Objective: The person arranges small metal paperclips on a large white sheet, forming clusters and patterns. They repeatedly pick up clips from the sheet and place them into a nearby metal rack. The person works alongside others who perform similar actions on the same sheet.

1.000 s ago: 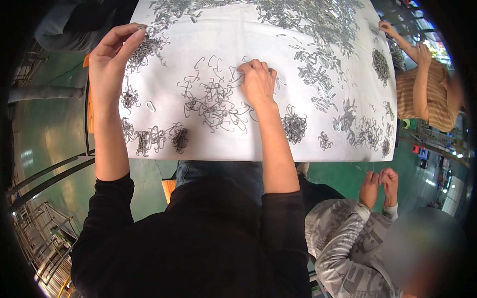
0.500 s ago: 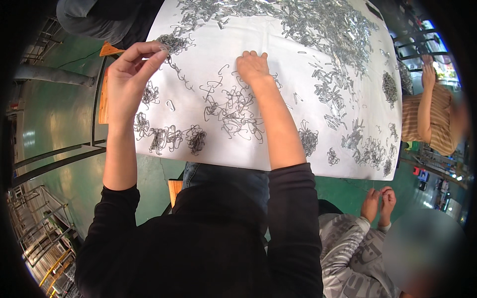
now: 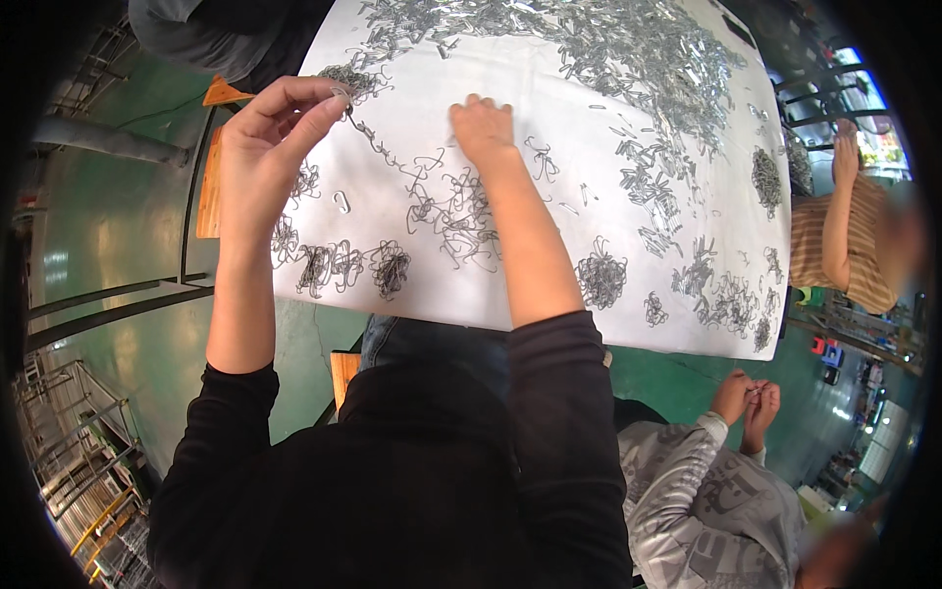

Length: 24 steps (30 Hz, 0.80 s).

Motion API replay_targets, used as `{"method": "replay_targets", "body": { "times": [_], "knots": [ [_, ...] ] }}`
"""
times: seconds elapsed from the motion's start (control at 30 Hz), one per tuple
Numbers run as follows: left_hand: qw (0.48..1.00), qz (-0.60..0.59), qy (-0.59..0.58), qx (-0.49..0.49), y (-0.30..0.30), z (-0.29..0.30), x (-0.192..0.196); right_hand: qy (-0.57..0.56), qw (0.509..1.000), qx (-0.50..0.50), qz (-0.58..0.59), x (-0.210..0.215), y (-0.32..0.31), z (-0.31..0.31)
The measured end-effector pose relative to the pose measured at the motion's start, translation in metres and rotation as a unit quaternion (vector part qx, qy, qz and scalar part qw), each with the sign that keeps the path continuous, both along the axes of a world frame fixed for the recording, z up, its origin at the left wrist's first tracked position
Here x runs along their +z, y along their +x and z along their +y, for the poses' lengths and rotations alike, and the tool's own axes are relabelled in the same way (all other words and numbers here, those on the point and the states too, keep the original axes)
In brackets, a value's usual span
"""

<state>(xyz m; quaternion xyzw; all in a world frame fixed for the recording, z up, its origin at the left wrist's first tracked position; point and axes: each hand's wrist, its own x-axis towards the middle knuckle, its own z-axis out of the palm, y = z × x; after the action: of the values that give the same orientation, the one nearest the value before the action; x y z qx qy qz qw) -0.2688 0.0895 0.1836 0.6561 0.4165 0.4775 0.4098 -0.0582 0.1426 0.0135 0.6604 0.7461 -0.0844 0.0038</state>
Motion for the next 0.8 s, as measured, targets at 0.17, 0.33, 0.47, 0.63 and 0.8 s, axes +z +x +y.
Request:
{"method": "replay_targets", "body": {
  "times": [0.17, 0.33, 0.47, 0.63, 0.8],
  "knots": [
    [1.000, -0.021, 0.016, -0.001, -0.015, -0.006, 0.000, 0.024, 0.980, 0.092, 0.172, -0.003, -0.007, -0.055],
    [0.999, -0.042, 0.000, 0.011, -0.027, -0.017, -0.003, 0.097, 0.987, 0.099, 0.085, -0.002, 0.005, -0.079],
    [0.998, -0.048, -0.006, 0.027, -0.039, -0.021, 0.000, 0.119, 0.973, 0.090, 0.177, 0.000, 0.019, -0.094],
    [0.998, -0.049, -0.014, 0.034, -0.045, -0.018, -0.007, 0.140, 0.974, 0.119, 0.135, -0.006, 0.035, -0.124],
    [0.998, -0.053, -0.002, 0.028, -0.042, -0.014, -0.011, 0.182, 0.972, -0.028, 0.144, -0.009, 0.050, -0.086]
  ]
}}
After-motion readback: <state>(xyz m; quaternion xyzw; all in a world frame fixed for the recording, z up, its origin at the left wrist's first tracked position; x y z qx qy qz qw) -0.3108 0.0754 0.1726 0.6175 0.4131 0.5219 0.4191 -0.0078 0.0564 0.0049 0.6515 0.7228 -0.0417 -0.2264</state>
